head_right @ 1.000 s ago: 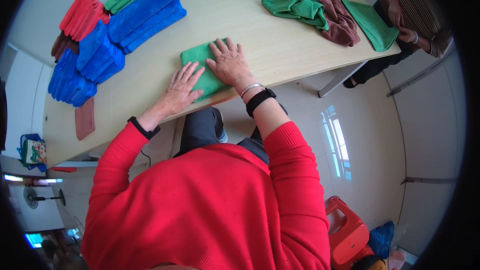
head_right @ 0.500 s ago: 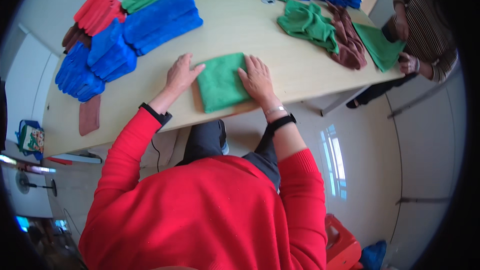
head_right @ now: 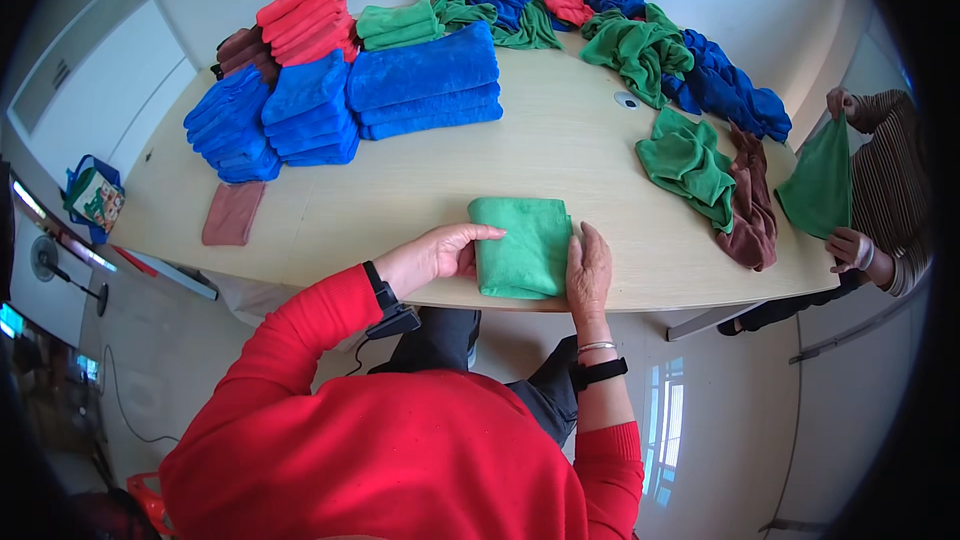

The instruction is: Fold green cloths into rectangular shapes on a table.

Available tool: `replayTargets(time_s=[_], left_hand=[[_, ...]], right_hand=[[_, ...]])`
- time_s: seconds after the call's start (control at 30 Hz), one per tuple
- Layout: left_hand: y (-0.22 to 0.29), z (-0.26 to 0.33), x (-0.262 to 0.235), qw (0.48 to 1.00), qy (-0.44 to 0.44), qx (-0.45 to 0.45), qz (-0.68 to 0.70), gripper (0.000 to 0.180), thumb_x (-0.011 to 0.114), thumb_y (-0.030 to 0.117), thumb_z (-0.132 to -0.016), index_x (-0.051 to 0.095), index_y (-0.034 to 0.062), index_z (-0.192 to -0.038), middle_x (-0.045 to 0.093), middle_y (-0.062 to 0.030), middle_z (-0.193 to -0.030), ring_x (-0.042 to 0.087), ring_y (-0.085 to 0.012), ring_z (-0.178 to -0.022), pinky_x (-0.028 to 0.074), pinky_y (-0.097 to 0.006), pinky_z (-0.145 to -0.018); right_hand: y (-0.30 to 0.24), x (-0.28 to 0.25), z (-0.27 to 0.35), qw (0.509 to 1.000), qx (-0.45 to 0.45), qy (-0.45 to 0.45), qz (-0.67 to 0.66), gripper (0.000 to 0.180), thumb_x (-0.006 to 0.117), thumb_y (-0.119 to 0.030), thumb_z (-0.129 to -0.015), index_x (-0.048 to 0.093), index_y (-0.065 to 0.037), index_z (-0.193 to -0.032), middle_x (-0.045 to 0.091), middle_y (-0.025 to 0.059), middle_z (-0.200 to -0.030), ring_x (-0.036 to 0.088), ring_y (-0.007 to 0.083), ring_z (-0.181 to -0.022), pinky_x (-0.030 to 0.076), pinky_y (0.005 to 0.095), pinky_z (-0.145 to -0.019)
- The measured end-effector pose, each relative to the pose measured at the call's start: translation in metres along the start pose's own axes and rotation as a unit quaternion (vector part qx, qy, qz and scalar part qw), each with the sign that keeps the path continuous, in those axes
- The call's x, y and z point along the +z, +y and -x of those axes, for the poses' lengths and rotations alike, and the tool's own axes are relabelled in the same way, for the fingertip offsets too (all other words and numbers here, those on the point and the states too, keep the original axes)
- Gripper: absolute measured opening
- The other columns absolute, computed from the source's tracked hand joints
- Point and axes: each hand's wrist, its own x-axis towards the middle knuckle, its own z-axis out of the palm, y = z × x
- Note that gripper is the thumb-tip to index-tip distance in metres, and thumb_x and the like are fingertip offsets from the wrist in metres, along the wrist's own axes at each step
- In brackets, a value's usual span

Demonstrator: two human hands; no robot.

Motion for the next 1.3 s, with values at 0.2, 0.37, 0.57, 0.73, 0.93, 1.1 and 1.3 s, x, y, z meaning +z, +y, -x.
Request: replayTargets(time_s=[0.2,0.37,0.57,0.73,0.93,1.1,1.3], left_hand=[[0.102,0.019,-0.001,0.995,-0.057,0.045,0.061,0.048,0.075,0.016,-0.075,0.053,0.0079,-0.117,0.062,-0.0100,-0.110,0.061,-0.0252,-0.103,0.049,-0.045,-0.091],[0.262,0.037,-0.025,0.968,0.013,0.248,0.021,0.047,0.073,0.015,-0.077,0.051,0.0063,-0.117,0.060,-0.0107,-0.113,0.060,-0.0263,-0.104,0.050,-0.045,-0.090],[0.432,-0.013,-0.079,0.914,0.063,0.401,0.017,0.042,0.066,0.012,-0.084,0.048,0.0034,-0.120,0.057,-0.0128,-0.116,0.056,-0.0274,-0.108,0.049,-0.043,-0.093],[0.448,-0.100,-0.166,0.872,0.144,0.413,0.222,0.034,0.059,0.012,-0.088,0.046,0.0026,-0.118,0.053,-0.0191,-0.119,0.056,-0.0357,-0.105,0.052,-0.047,-0.087],[0.395,-0.147,-0.209,0.876,0.181,0.349,0.278,0.031,0.055,0.015,-0.091,0.046,-0.0007,-0.116,0.053,-0.0249,-0.115,0.057,-0.0414,-0.102,0.055,-0.048,-0.081],[0.398,-0.155,-0.196,0.907,0.142,0.279,0.284,0.032,0.052,0.017,-0.093,0.045,-0.0045,-0.114,0.055,-0.0267,-0.109,0.058,-0.0439,-0.098,0.055,-0.049,-0.081],[0.395,-0.153,-0.160,0.955,0.105,0.241,0.135,0.031,0.052,0.025,-0.093,0.050,-0.0051,-0.100,0.062,-0.0195,-0.101,0.064,-0.0325,-0.092,0.056,-0.038,-0.076]], right_hand=[[0.007,-0.015,0.014,0.994,0.047,0.090,-0.052,0.025,0.052,-0.017,-0.092,0.059,-0.001,-0.109,0.061,0.0158,-0.107,0.056,0.0318,-0.102,0.044,0.0380,-0.090],[-0.012,-0.016,0.010,0.995,0.006,0.085,0.054,0.016,0.054,-0.012,-0.089,0.061,-0.001,-0.099,0.062,0.0142,-0.101,0.057,0.0304,-0.099,0.045,0.0370,-0.089],[-0.018,-0.017,0.005,0.990,-0.018,0.105,0.091,0.009,0.056,-0.006,-0.087,0.060,-0.001,-0.093,0.063,0.0125,-0.097,0.058,0.0294,-0.095,0.046,0.0353,-0.087],[-0.025,-0.014,0.003,0.992,-0.002,0.098,0.083,0.005,0.058,-0.001,-0.082,0.060,-0.002,-0.087,0.063,0.0124,-0.095,0.059,0.0309,-0.097,0.047,0.0381,-0.086],[-0.026,-0.010,0.005,0.989,-0.002,0.100,0.105,0.004,0.058,0.000,-0.081,0.058,-0.002,-0.084,0.063,0.0120,-0.094,0.059,0.0308,-0.097,0.047,0.0385,-0.085],[-0.026,-0.016,0.008,0.986,0.005,0.115,0.123,0.005,0.058,0.001,-0.080,0.058,-0.002,-0.084,0.063,0.0124,-0.094,0.059,0.0313,-0.096,0.048,0.0385,-0.084],[-0.028,-0.013,-0.005,0.988,-0.026,0.107,0.108,0.011,0.060,0.001,-0.075,0.058,-0.002,-0.085,0.062,0.0126,-0.094,0.058,0.0316,-0.095,0.047,0.0392,-0.083]])
